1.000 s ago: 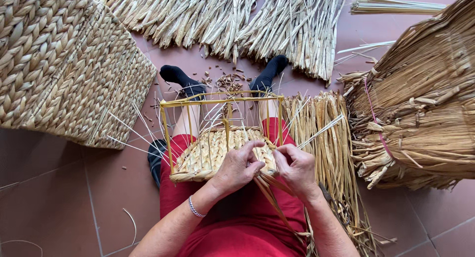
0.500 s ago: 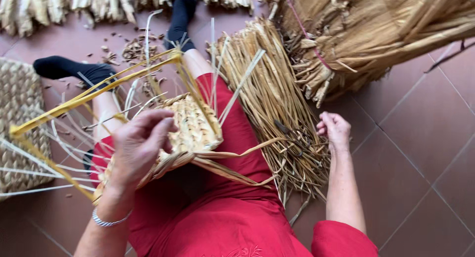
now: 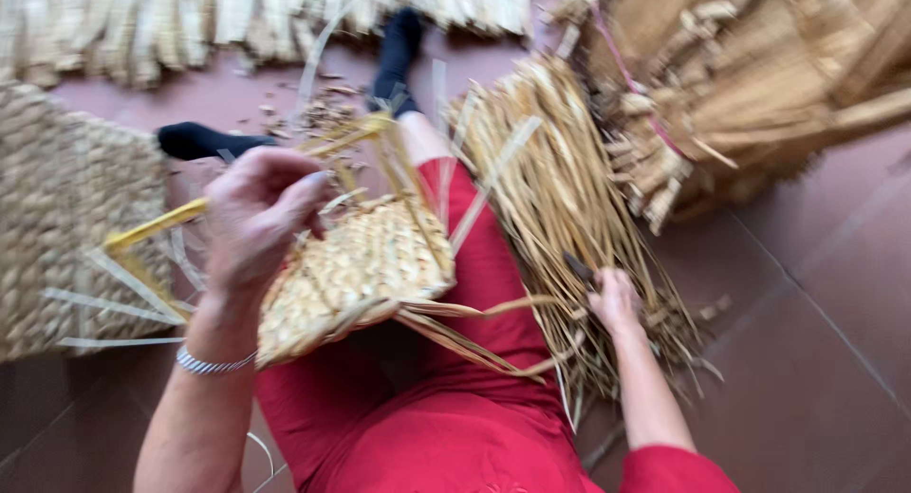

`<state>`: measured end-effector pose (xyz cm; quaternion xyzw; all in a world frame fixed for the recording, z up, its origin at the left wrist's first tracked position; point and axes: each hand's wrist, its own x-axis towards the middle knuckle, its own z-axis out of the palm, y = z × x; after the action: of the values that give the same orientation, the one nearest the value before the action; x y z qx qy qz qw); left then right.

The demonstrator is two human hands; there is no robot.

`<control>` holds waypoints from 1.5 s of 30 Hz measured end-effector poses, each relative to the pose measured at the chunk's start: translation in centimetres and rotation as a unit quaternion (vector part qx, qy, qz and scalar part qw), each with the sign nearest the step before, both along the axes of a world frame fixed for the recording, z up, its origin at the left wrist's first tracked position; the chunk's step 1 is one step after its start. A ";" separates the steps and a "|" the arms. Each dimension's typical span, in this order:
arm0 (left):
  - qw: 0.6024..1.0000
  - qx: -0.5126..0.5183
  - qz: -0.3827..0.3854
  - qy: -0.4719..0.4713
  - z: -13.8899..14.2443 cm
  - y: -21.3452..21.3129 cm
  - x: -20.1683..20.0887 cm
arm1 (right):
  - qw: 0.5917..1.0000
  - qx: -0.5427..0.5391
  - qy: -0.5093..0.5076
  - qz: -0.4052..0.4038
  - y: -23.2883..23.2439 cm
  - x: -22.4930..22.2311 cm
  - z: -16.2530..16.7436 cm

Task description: The person sits on the floor weaving dried palm strips around a bamboo basket frame on their lap. They tuck and tighten strips into the woven base, cut excess material with scissors, and bend longer strips up along the frame sides to continue weaving the basket walls.

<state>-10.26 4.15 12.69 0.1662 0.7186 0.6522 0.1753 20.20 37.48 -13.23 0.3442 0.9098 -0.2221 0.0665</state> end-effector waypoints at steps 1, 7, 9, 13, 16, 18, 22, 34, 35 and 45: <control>1.000 -0.018 0.002 0.021 0.1 0.3 -0.8 | 1.000 0.000 -0.021 0.006 -0.1 -0.6 0.5; 0.988 -0.104 -0.020 0.111 0.8 1.5 -5.8 | 0.991 -0.020 -0.128 0.025 0.0 -3.4 3.2; 0.975 -0.131 -0.037 0.176 1.0 1.7 -7.4 | 0.999 -0.010 -0.034 0.000 0.0 -2.8 3.8; 0.957 -0.181 -0.038 0.223 0.3 2.0 -9.1 | 0.974 0.126 0.184 -0.047 0.8 -0.5 4.2; 0.953 -0.197 -0.019 0.228 -0.3 1.8 -10.1 | 0.916 0.257 0.298 -0.081 2.1 0.2 4.6; 0.981 -0.142 -0.006 0.129 -0.6 1.7 -10.9 | 0.893 0.224 0.378 -0.091 3.7 -0.4 5.3; 0.994 -0.095 -0.026 0.036 -0.9 1.5 -12.6 | 0.878 0.018 0.448 -0.167 4.3 -3.4 9.6; 0.999 0.021 -0.022 0.016 -3.3 1.7 -14.1 | 0.927 -0.032 0.117 0.354 -4.2 -22.9 26.6; 0.999 0.022 -0.020 0.017 -3.4 1.6 -14.1 | 0.930 -0.100 0.108 0.337 -4.9 -24.4 26.9; 0.999 0.039 -0.016 0.016 -3.6 1.1 -14.3 | 0.762 -0.585 0.219 0.172 -9.9 -27.7 23.0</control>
<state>-24.59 5.22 9.08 0.1951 0.6924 0.6740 0.1678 -7.52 27.55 9.78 0.0178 0.6368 -0.7654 0.0913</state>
